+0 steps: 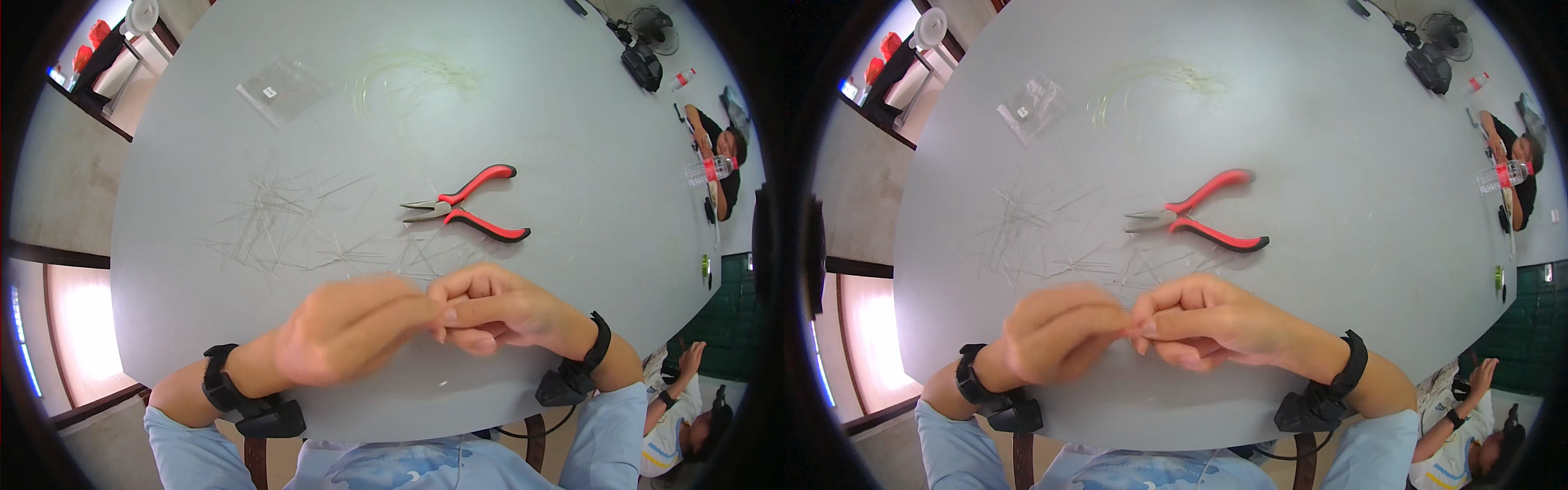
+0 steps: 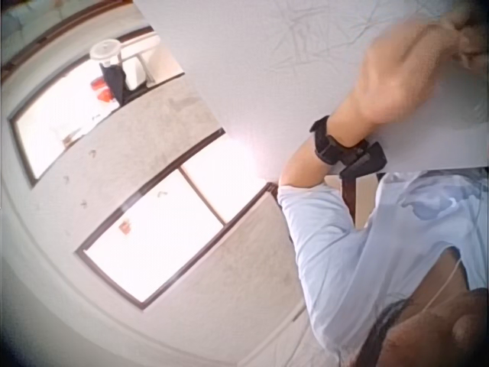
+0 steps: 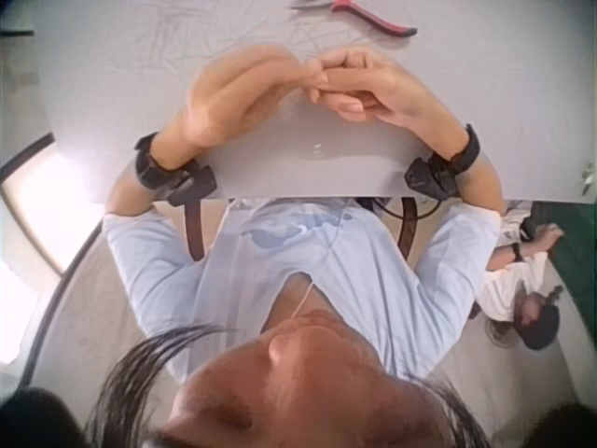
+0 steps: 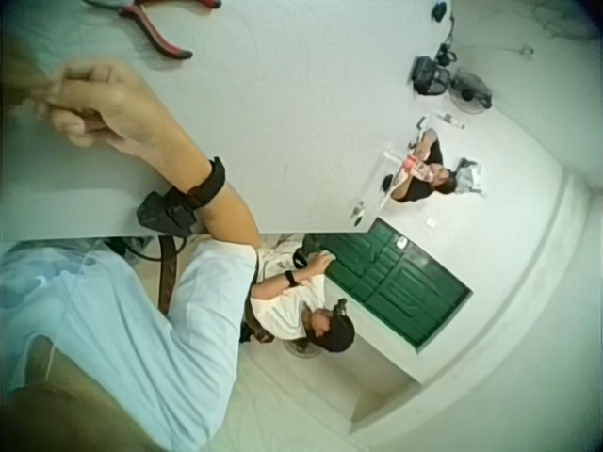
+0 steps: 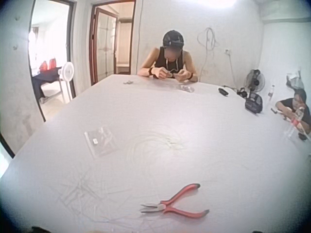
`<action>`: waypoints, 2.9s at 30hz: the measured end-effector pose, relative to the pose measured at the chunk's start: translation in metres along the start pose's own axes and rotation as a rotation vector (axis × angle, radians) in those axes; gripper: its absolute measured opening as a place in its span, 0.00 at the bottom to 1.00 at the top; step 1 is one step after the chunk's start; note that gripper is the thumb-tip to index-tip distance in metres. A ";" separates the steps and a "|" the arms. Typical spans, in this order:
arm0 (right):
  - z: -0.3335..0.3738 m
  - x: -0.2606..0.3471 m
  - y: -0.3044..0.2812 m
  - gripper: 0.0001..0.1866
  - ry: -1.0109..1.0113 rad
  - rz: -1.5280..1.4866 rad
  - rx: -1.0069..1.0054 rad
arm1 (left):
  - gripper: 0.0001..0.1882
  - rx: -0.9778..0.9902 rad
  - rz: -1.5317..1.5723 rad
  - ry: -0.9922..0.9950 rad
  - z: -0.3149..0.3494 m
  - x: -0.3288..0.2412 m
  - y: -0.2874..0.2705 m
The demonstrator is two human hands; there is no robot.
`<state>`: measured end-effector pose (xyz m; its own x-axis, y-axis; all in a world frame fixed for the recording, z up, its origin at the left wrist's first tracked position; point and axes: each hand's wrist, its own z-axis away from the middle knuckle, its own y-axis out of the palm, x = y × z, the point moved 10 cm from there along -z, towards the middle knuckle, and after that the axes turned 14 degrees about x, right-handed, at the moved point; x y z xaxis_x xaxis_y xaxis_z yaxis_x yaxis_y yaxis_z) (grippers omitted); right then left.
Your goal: The person assembles components for a fishing rig by hand and with pliers, handling small clear segments of fishing line, threading them together, and using the pliers to tighten or cut the line over a white table.
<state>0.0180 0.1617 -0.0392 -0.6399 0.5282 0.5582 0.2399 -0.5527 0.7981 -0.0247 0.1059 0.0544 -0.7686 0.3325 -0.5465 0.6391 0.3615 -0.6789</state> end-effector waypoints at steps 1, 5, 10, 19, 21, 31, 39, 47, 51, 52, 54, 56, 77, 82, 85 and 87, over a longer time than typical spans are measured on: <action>0.002 0.002 -0.003 0.08 0.024 0.074 -0.049 | 0.09 -0.018 0.066 -0.120 -0.001 0.013 -0.001; 0.010 0.025 -0.012 0.09 -0.044 0.378 -0.251 | 0.01 -0.053 0.268 -0.446 0.006 0.046 -0.002; 0.019 0.046 -0.013 0.08 -0.107 0.571 -0.382 | 0.01 -0.022 0.287 -0.488 0.009 0.053 -0.001; 0.043 0.094 0.009 0.06 -0.387 1.490 -0.841 | 0.04 -0.024 0.496 -0.661 0.023 0.070 0.003; 0.045 0.110 0.016 0.10 -0.470 1.783 -0.883 | 0.05 -0.035 0.578 -0.704 0.027 0.075 0.004; 0.043 0.104 0.000 0.12 -0.332 2.108 -0.757 | 0.07 -0.041 0.752 -0.684 0.026 0.079 0.013; 0.052 0.111 0.022 0.06 -0.465 2.078 -0.715 | 0.07 -0.056 0.748 -0.683 0.028 0.082 0.011; 0.045 0.101 0.021 0.08 -0.452 1.840 -0.505 | 0.06 -0.100 0.697 -0.658 0.026 0.081 0.005; 0.043 0.098 0.024 0.08 -0.465 1.860 -0.469 | 0.06 -0.108 0.701 -0.655 0.026 0.082 0.005; 0.043 0.098 0.026 0.08 -0.469 1.864 -0.459 | 0.06 -0.093 0.694 -0.657 0.026 0.081 0.006; 0.042 0.097 0.028 0.08 -0.474 1.865 -0.449 | 0.06 -0.078 0.687 -0.661 0.026 0.081 0.007; 0.041 0.096 0.024 0.09 -0.469 1.786 -0.449 | 0.06 -0.050 0.673 -0.680 0.026 0.082 0.010; 0.055 0.102 0.012 0.12 -0.510 1.524 -0.696 | 0.07 -0.057 0.856 -0.731 0.029 0.081 0.015; 0.060 0.108 0.005 0.12 -0.543 1.530 -0.738 | 0.07 -0.033 0.811 -0.760 0.030 0.079 0.012; 0.080 0.121 -0.014 0.14 -0.577 1.487 -0.883 | 0.07 0.023 0.802 -0.747 0.028 0.074 0.019; 0.100 0.135 -0.024 0.16 -0.610 1.385 -1.065 | 0.07 0.071 0.797 -0.736 0.026 0.069 0.024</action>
<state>-0.0016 0.3108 0.0395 -0.0326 -0.6043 0.7961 -0.3614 -0.7355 -0.5731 -0.0635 0.1144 -0.0124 0.0225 -0.1629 -0.9864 0.9768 0.2137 -0.0130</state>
